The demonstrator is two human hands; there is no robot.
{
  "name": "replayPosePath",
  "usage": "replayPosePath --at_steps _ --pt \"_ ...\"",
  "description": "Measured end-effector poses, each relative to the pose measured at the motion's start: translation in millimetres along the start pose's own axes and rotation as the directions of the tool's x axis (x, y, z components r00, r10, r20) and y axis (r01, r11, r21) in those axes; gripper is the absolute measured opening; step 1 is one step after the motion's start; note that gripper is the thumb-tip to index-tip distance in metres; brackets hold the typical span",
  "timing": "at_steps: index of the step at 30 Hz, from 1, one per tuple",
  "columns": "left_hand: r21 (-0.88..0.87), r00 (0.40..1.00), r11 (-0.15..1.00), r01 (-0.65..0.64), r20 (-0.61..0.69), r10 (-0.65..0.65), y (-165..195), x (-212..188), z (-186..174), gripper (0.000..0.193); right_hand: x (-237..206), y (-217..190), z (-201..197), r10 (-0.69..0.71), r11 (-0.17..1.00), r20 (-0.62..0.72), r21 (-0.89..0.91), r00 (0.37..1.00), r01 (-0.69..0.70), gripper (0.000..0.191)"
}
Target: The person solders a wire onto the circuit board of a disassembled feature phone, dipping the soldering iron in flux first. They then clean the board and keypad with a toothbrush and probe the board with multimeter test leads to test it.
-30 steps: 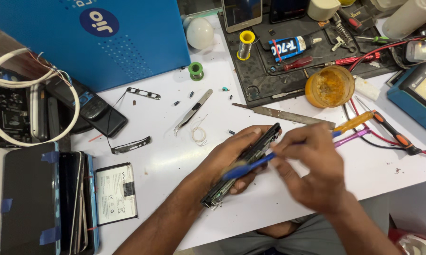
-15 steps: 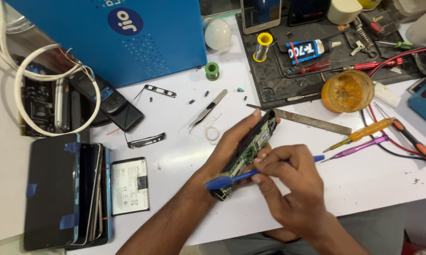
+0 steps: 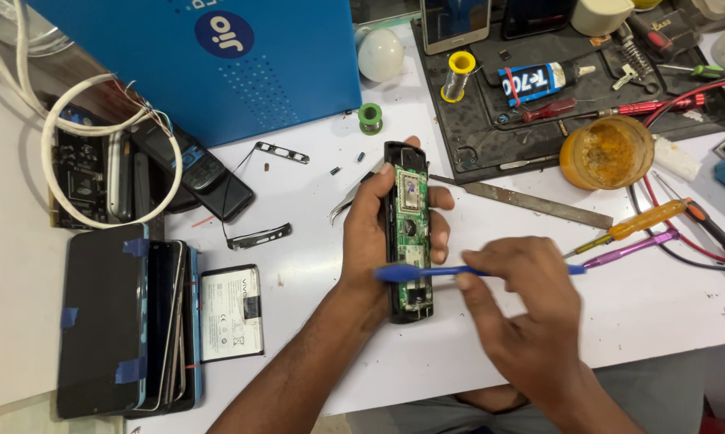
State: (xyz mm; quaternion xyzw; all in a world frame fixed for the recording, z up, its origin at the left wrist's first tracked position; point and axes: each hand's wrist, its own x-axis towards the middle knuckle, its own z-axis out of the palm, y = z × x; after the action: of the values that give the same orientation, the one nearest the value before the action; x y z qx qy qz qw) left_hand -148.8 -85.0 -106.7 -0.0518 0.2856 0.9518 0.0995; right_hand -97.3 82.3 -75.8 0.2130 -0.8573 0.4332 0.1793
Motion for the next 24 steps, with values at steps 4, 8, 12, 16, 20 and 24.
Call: replayPosePath --at_steps 4,8,12,16,20,24 --pt "-0.112 0.998 0.991 -0.068 0.008 0.069 5 3 -2 0.052 -9 -5 3 -0.075 0.997 0.079 0.016 0.994 0.074 0.017" --pt "-0.115 0.99 0.984 -0.14 -0.013 0.139 13 4 -12 0.053 -25 -5 -2 -0.081 0.997 0.048 0.009 0.996 0.08 0.019" --pt "-0.027 0.99 0.99 -0.139 -0.011 0.139 7 0 -10 0.057 -33 0 0 -0.074 0.997 -0.066 -0.033 0.995 0.072 0.021" --pt "-0.005 0.99 0.991 -0.132 -0.046 0.132 6 -4 -4 0.06 -37 10 1 -0.09 0.996 -0.047 -0.014 0.995 0.089 0.019" --pt "0.027 0.989 0.992 -0.124 -0.081 0.126 9 -7 -5 0.053 -41 25 -14 -0.07 0.991 -0.08 -0.117 0.994 0.061 0.019" --pt "-0.048 0.994 0.993 -0.105 -0.028 0.104 6 -6 -8 0.052 -45 34 -22 -0.039 0.992 -0.114 -0.123 0.993 0.025 0.017"
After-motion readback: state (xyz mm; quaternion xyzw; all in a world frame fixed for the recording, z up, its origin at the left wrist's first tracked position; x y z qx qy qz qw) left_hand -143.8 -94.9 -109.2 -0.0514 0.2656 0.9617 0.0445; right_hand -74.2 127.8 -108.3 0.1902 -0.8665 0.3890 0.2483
